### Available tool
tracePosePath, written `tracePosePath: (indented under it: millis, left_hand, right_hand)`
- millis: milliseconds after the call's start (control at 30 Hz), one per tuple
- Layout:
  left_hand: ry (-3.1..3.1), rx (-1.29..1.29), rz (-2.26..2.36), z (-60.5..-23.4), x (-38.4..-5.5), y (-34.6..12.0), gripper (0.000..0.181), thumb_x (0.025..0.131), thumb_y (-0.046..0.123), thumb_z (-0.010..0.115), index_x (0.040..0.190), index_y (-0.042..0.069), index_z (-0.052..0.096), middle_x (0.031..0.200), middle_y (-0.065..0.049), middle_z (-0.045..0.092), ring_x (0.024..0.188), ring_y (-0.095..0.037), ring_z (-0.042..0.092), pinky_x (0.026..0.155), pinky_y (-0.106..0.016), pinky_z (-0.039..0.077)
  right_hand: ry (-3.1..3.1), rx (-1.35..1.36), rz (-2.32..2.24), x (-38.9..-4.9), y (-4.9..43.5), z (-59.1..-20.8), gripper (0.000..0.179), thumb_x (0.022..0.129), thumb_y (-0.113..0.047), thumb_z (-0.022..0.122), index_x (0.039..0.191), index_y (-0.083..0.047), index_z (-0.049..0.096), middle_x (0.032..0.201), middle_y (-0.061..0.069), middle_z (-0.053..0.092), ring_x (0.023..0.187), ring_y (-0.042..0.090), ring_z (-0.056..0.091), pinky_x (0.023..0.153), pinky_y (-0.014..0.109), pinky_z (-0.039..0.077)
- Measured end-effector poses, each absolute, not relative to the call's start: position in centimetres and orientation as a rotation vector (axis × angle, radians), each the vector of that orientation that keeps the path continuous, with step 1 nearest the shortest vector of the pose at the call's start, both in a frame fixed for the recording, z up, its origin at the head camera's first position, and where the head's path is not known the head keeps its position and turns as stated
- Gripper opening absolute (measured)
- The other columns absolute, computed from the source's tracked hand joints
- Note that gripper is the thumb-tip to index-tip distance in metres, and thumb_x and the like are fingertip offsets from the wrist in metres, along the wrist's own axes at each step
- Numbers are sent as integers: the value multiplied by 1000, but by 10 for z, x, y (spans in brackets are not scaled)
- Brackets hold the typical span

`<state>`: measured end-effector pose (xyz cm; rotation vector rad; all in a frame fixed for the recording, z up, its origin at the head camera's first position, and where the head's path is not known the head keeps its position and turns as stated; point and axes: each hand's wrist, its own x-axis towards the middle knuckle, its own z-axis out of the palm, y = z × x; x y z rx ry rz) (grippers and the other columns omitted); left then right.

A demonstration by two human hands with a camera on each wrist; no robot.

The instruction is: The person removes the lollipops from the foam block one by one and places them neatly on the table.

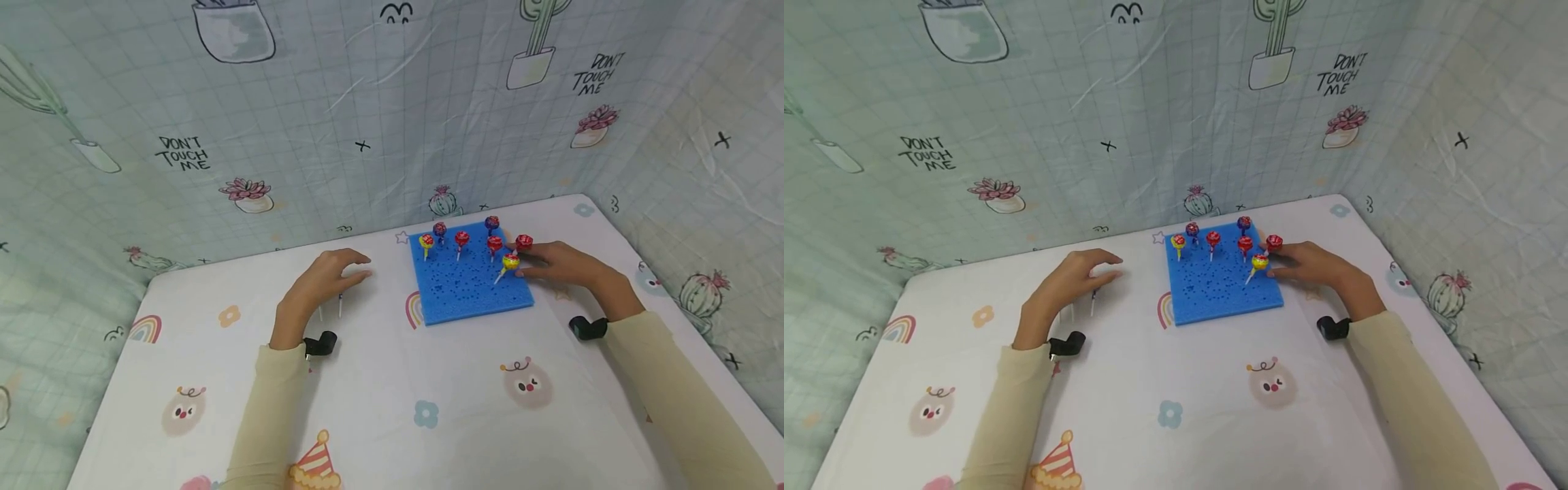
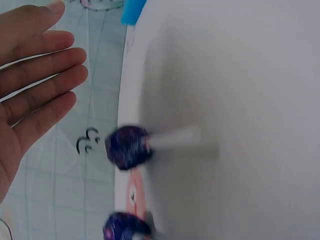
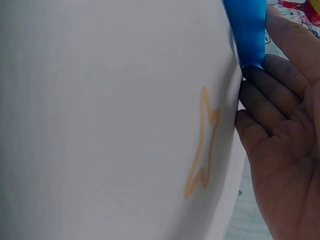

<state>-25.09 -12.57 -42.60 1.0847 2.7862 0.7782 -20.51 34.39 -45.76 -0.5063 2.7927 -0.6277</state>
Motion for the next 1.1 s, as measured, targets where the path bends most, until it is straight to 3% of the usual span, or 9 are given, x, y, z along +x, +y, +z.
tracePosePath:
  millis: [333, 600, 833, 1100]
  left_hand:
    - [2759, 1146, 914, -430, -233, -94, 30, 98, 21, 71, 122, 4, 72, 121, -10, 73, 119, -25, 65, 104, -43, 52]
    - [2809, 1025, 1094, -415, -247, -60, 35, 100, 23, 68, 131, 6, 67, 130, -11, 67, 115, -29, 65, 98, -46, 55]
    - [2833, 992, 1127, -410, -260, -16, 45, 99, 27, 70, 137, 6, 62, 132, -10, 66, 121, -24, 62, 102, -38, 53]
    - [2783, 883, 1242, -417, -271, 10, 45, 97, 27, 71, 137, 8, 61, 135, -8, 64, 124, -23, 61, 104, -36, 51]
  right_hand:
    - [2786, -526, -573, -203, 337, -457, 67, 96, -36, 71, 141, 10, 52, 140, 29, 56, 131, 50, 50, 105, 62, 45]
    - [2780, -522, -583, -206, 335, -454, 67, 96, -36, 71, 144, 7, 50, 142, 29, 55, 133, 50, 49, 106, 62, 44]
    - [2778, -449, -568, -206, 341, -452, 71, 97, -39, 69, 153, -4, 44, 147, 28, 50, 137, 51, 43, 108, 64, 40]
    - [2785, -468, -581, -208, 339, -451, 69, 97, -38, 70, 149, 1, 48, 145, 29, 52, 136, 51, 45, 108, 64, 40]
